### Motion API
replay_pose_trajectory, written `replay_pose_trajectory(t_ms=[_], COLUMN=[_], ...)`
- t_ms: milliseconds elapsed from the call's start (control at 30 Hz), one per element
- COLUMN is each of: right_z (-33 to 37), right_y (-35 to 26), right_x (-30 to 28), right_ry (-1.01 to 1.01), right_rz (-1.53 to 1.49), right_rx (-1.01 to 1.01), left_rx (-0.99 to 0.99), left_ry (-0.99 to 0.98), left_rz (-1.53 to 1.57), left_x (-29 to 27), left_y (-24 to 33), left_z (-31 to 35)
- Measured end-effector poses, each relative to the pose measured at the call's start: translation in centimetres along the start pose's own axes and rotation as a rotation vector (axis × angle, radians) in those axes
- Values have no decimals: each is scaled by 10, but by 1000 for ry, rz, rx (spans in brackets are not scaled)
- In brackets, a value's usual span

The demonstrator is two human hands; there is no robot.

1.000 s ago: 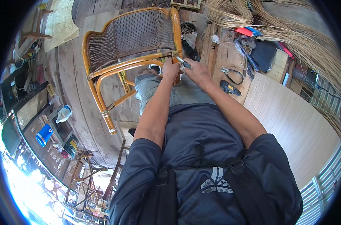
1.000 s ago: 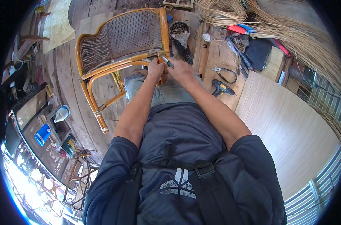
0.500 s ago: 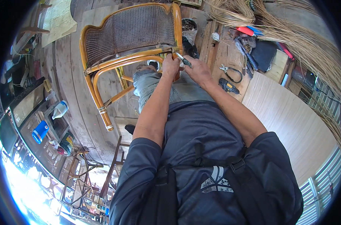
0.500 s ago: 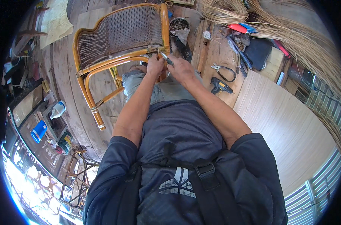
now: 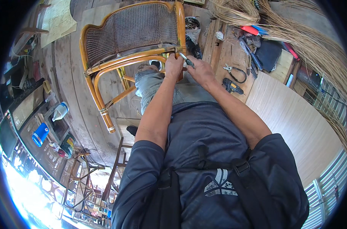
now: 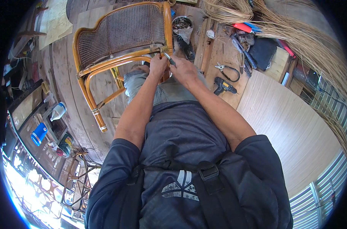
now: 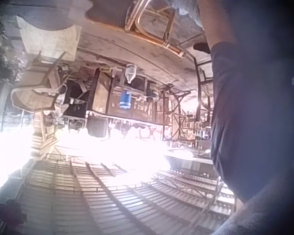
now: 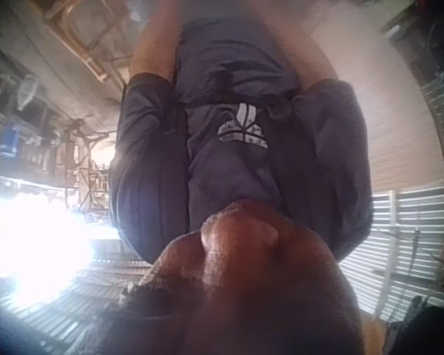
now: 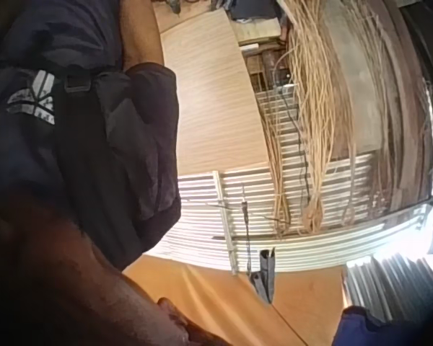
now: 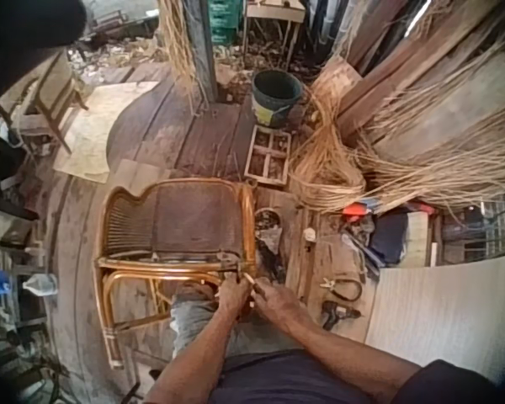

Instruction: The person repairs a rattan chair by securing its frame with a cordless drill and hammer. They insert screws into the chair's joints and drive them in, occasionally using a hammer to tap the screws or adjust the frame. The person works on the chair's legs and seat supports, ensuring the structure is stable.

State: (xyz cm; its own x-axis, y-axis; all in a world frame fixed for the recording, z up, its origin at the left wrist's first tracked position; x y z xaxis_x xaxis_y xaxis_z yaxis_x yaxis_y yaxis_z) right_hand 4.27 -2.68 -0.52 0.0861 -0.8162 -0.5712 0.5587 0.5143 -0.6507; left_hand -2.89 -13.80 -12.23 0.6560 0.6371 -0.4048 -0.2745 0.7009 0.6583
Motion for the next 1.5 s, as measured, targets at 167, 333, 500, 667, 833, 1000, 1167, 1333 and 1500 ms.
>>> replay_pose_trajectory(t_ms=[167,333,500,667,833,1000,1167,1333,1500], right_z=[-1,-11,-24,-28,-52,-59,-60,-55,-73], right_y=[-14,-31,-39,-62,-70,-76,-42,-40,-74], right_x=[-5,-14,-21,-22,-21,-20,-11,-13,-19], right_ry=[-17,-108,-197,-312,-583,-677,-466,-429,-665], right_rz=[73,167,277,475,841,918,296,52,954], right_rx=[99,207,188,189,127,75,504,729,26], left_rx=[112,162,-19,-254,-258,-276,-327,-344,-325], left_ry=[32,101,363,-61,-159,-153,-208,-205,-192], left_rz=[-122,-156,-23,30,92,88,69,64,53], left_x=[-4,-15,-44,-6,-6,-7,-8,-13,-15], left_y=[9,28,9,-30,-25,-23,-24,-18,-13], left_z=[3,29,83,62,46,53,54,56,54])
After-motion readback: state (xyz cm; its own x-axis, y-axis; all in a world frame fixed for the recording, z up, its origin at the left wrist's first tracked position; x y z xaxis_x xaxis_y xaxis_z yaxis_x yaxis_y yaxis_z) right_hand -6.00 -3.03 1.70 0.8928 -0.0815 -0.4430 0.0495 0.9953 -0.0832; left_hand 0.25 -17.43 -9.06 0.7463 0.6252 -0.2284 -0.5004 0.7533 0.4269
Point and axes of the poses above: each hand's wrist, its own z-axis away from the middle knuckle, its own x-axis out of the palm, y = z × x, the point moved 6 cm from there along -z, towards the middle knuckle, and after that the axes turned 3 degrees about -y, right-handed, at the moved point
